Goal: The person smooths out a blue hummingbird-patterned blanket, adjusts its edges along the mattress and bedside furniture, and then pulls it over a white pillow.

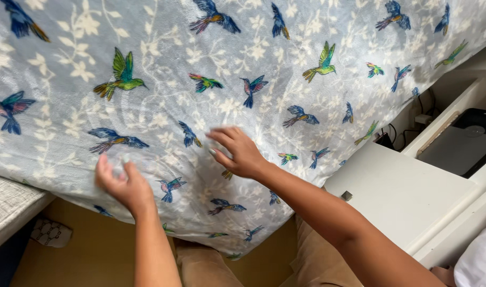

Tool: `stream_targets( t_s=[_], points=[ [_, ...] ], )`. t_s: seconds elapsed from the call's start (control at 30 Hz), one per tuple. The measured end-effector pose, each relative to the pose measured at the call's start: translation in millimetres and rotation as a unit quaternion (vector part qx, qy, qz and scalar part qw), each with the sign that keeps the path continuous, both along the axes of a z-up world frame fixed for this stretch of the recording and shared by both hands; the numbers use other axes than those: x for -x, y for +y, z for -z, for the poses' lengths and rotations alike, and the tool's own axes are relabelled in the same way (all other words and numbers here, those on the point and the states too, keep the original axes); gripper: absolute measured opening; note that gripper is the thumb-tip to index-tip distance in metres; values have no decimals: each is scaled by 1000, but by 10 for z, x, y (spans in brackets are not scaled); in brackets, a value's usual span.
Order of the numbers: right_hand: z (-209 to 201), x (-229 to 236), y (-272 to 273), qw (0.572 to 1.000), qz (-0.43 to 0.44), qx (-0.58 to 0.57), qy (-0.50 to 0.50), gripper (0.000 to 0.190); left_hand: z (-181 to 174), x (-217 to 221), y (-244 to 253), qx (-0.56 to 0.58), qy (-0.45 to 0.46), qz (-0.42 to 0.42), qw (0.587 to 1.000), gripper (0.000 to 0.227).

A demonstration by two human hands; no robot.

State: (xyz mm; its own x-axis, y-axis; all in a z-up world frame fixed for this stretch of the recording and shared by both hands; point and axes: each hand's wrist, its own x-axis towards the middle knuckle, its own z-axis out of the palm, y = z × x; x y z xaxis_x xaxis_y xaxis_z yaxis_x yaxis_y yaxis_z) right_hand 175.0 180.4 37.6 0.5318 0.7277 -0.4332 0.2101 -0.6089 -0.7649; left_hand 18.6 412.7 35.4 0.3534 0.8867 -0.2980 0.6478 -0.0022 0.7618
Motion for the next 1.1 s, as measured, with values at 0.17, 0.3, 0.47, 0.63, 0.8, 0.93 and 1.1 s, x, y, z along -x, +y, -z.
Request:
stream_targets(
  t_s=[0.17,0.3,0.47,0.63,0.8,0.93,1.1],
  points=[
    [626,574,92,939,-54,12,-338,61,470,839,212,-87,17,-169,982,54],
    [821,1382,-509,943,85,93,-310,62,1136,1583,741,-9,-17,-99,995,48],
    [1048,2172,-1269,856,281,232,-367,66,1550,2206,1266,5,-47,-25,999,39],
    [1379,2516,-1960,782,443,332,-286,65,1419,2253,828,205,-112,-153,960,28],
    [2020,2733,-3196,715,647,254,77,76,1126,2446,-93,284,-107,-245,921,36],
    [1147,2404,-2929,535,775,158,298,64,811,2437,-557,202,-37,-369,906,41],
    [1077,2671,-3088,505,763,117,386,54,855,2692,-590,120,-49,-340,932,62]
  ],
)
